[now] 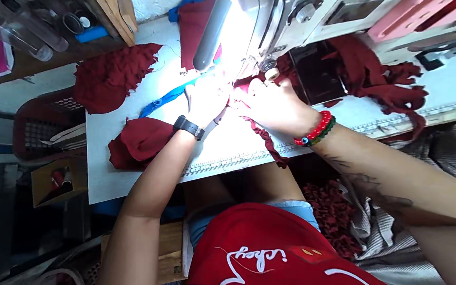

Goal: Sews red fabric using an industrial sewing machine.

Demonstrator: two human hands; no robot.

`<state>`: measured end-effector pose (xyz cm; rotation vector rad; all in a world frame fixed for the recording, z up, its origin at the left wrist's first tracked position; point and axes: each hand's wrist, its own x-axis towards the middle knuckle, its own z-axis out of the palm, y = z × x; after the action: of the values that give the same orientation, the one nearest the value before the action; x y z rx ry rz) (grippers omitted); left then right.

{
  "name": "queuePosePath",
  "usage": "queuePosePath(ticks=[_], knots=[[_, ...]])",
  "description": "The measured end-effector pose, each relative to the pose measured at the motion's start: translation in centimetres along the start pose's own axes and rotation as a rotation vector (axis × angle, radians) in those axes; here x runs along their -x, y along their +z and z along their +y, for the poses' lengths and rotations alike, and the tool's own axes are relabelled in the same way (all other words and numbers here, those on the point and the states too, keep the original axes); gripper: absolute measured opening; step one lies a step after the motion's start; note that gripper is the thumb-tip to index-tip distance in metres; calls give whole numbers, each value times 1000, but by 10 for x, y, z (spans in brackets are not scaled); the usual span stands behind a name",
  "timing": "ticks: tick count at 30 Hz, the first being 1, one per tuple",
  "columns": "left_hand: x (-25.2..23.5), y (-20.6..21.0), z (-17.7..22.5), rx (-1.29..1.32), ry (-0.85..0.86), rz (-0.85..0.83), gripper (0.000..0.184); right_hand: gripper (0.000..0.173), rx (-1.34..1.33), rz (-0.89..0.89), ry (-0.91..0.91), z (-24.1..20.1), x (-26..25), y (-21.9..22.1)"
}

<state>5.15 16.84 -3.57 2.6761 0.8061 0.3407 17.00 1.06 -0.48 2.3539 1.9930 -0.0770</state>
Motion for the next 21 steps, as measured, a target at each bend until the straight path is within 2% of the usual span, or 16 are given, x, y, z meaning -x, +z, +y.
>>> queuePosePath(ticks=[5, 7, 9, 12, 16, 21], knots=[[21, -4, 9, 70, 164, 88, 25, 50, -57, 163, 44, -5, 8, 15], [25, 4, 7, 71, 155, 58, 25, 44, -115, 252, 19, -12, 22, 19], [25, 8, 3, 99, 142, 55, 26, 51, -115, 315, -5, -16, 35, 25], [29, 15, -3, 99, 246, 129, 26, 45, -111, 390, -55, -17, 45, 35], [28, 12, -2, 137, 339, 110, 22, 40, -132, 398, -72, -16, 49, 38], [26, 10, 0, 141, 290, 80, 23, 37, -96, 404, -80, -6, 47, 44]])
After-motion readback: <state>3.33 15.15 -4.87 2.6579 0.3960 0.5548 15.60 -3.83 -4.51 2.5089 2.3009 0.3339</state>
